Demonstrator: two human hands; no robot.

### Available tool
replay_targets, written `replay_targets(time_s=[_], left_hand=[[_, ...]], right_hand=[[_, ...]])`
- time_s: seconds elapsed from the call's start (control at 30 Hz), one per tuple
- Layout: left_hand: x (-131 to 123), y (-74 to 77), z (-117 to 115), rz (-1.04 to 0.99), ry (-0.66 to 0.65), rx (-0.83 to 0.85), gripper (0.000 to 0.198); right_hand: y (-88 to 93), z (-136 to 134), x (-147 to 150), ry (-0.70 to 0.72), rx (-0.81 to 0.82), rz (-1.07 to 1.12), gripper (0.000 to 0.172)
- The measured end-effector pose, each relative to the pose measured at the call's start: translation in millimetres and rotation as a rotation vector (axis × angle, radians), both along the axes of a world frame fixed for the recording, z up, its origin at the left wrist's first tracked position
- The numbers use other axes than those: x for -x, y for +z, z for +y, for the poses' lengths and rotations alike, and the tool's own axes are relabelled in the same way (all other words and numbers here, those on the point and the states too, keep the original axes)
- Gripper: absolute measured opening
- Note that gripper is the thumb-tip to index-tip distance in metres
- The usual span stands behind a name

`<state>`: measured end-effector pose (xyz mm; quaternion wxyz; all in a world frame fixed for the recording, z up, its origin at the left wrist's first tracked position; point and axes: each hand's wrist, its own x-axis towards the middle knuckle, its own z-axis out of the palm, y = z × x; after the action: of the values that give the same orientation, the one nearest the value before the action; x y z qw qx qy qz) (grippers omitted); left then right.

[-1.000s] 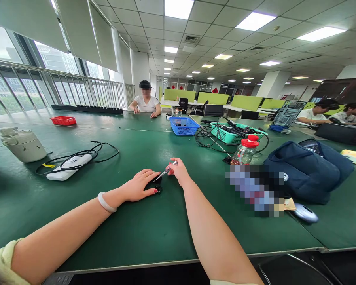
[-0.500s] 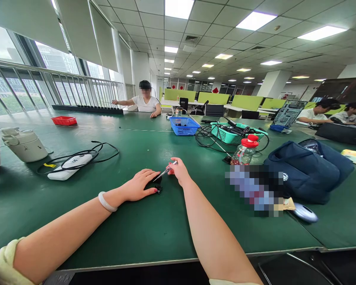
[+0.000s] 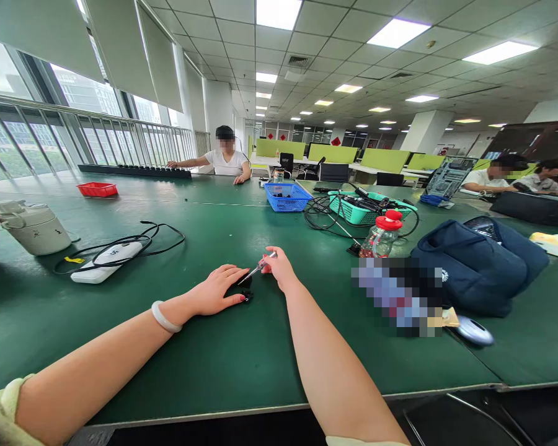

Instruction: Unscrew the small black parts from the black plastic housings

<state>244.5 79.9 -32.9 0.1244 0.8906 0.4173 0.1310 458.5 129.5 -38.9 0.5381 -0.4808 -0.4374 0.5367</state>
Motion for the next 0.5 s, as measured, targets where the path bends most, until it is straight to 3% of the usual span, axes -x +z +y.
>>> replay_targets(time_s=[0.5], left_hand=[[0.3,-1.2,1.6,-0.001,-0.018,-0.014,0.072]], right_hand=[[-0.4,0.0,-0.2,0.019,-0.006,-0.029,0.026]])
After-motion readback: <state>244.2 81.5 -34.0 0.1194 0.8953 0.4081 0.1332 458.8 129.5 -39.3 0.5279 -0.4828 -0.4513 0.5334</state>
